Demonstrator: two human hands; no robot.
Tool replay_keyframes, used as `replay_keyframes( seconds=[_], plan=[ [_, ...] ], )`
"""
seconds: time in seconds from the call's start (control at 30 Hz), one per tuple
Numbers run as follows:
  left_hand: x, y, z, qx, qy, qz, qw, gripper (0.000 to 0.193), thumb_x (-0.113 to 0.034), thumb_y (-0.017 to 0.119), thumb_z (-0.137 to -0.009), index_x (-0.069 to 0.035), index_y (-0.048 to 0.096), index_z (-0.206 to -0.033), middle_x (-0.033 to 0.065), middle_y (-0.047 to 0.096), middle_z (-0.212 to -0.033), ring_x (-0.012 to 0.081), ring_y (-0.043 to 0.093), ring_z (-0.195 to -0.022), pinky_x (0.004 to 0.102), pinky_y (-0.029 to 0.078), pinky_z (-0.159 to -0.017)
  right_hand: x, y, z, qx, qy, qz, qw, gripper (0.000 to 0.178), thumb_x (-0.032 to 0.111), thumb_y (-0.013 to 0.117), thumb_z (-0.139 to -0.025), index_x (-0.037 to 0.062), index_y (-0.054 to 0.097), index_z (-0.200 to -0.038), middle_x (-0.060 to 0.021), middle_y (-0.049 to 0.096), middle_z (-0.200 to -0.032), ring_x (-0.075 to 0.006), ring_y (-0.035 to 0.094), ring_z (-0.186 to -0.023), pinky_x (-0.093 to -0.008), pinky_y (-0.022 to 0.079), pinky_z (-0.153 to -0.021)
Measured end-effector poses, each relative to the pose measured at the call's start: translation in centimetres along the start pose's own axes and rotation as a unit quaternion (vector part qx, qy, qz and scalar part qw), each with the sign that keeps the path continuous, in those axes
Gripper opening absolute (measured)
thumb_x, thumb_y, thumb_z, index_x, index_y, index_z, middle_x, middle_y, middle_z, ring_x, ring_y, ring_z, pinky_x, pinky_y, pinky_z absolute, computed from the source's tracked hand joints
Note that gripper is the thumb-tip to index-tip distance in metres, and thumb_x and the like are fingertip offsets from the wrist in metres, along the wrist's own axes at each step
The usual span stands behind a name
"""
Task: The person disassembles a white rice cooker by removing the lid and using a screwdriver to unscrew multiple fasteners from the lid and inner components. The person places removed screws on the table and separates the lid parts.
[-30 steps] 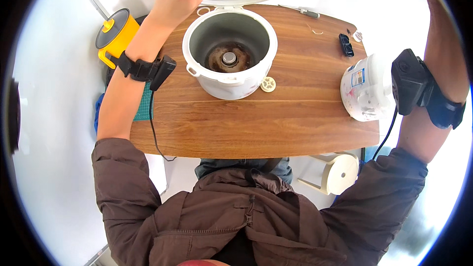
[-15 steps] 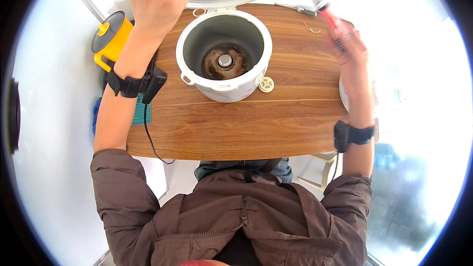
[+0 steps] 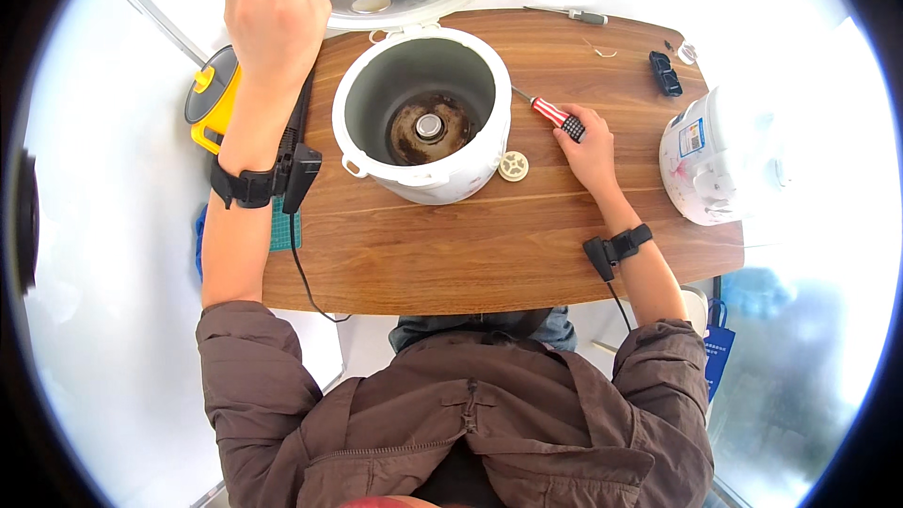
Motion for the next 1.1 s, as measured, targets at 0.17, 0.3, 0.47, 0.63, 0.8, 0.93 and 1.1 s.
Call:
replay_keyframes(
  seconds=[0.17, 0.3, 0.47, 0.63, 0.8, 0.93, 1.1],
  plan=[
    [0.9, -0.5, 0.3, 0.006, -0.006, 0.008, 1.0, 0.022, 0.006, 0.069, -0.081, 0.0, 0.055, -0.097, 0.017, 0.052, -0.092, 0.0377, 0.056, -0.085, 0.0448, 0.048, -0.074, 3.2, 0.0, 0.0, 0.023, -0.039, 0.127, 0.991, 0.035, 0.019, 0.078, -0.085, 0.0092, 0.071, -0.118, -0.0117, 0.07, -0.111, -0.0306, 0.063, -0.112, -0.0466, 0.045, -0.098],
    [0.8, -0.6, 0.1, 0.035, -0.019, 0.018, 0.999, 0.021, 0.005, 0.069, -0.082, -0.001, 0.055, -0.097, 0.0169, 0.051, -0.093, 0.0378, 0.055, -0.084, 0.0457, 0.048, -0.073, 9.9, -3.0, -3.9, -0.039, -0.113, 0.164, 0.979, 0.033, 0.023, 0.078, -0.087, 0.0101, 0.072, -0.117, -0.0094, 0.071, -0.115, -0.0298, 0.062, -0.116, -0.0477, 0.044, -0.101],
    [0.3, -0.9, 0.1, 0.043, -0.015, 0.022, 0.999, 0.019, 0.003, 0.067, -0.083, -0.001, 0.054, -0.097, 0.0174, 0.051, -0.092, 0.0378, 0.055, -0.084, 0.046, 0.048, -0.072, 25.1, -9.7, -11.1, -0.178, -0.391, 0.04, 0.902, 0.023, 0.013, 0.071, -0.095, 0.0047, 0.073, -0.117, -0.0132, 0.075, -0.11, -0.0285, 0.072, -0.098, -0.0344, 0.055, -0.086],
    [0.3, -0.8, 0.1, 0.064, -0.017, 0.023, 0.998, 0.016, 0.001, 0.065, -0.084, -0.002, 0.055, -0.096, 0.0167, 0.051, -0.092, 0.0367, 0.056, -0.084, 0.0454, 0.048, -0.071, 37.7, -8.5, -14.6, 0.008, -0.554, 0.034, 0.832, 0.027, 0.018, 0.07, -0.095, -0.0043, 0.072, -0.111, -0.0184, 0.076, -0.092, -0.0321, 0.073, -0.077, -0.0384, 0.057, -0.07],
    [0.1, -1.3, 0.1, 0.071, -0.023, 0.033, 0.997, 0.014, 0.0, 0.063, -0.085, -0.002, 0.054, -0.096, 0.016, 0.05, -0.092, 0.0358, 0.055, -0.085, 0.044, 0.049, -0.073, 39.8, -7.5, -15.6, 0.173, -0.479, 0.127, 0.851, 0.026, 0.016, 0.063, -0.098, -0.0019, 0.071, -0.115, -0.0222, 0.074, -0.092, -0.0402, 0.071, -0.082, -0.044, 0.056, -0.075],
    [-0.3, -1.2, 0.1, 0.095, -0.008, 0.033, 0.995, 0.014, 0.0, 0.061, -0.085, -0.001, 0.054, -0.097, 0.0175, 0.05, -0.094, 0.0359, 0.054, -0.087, 0.0429, 0.048, -0.076, 40.3, -6.8, -15.5, 0.191, -0.48, 0.184, 0.836, 0.022, 0.014, 0.061, -0.097, -0.0004, 0.073, -0.108, -0.0228, 0.071, -0.083, -0.0414, 0.068, -0.077, -0.0457, 0.054, -0.07],
    [-0.2, -1.3, -0.1, 0.125, 0.011, 0.038, 0.991, 0.018, -0.002, 0.058, -0.082, 0.001, 0.053, -0.099, 0.0198, 0.048, -0.095, 0.0369, 0.053, -0.089, 0.0434, 0.048, -0.079, 41.0, -6.0, -15.9, 0.204, -0.492, 0.189, 0.825, 0.018, 0.013, 0.06, -0.095, -0.0023, 0.07, -0.096, -0.0238, 0.068, -0.079, -0.0442, 0.065, -0.076, -0.048, 0.052, -0.068]
  ],
)
Point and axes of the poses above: each hand's wrist, its own z-axis away from the middle knuckle, its own y-axis out of the palm, x = y × z, the point moved 7 cm from there along -z, towards the middle knuckle
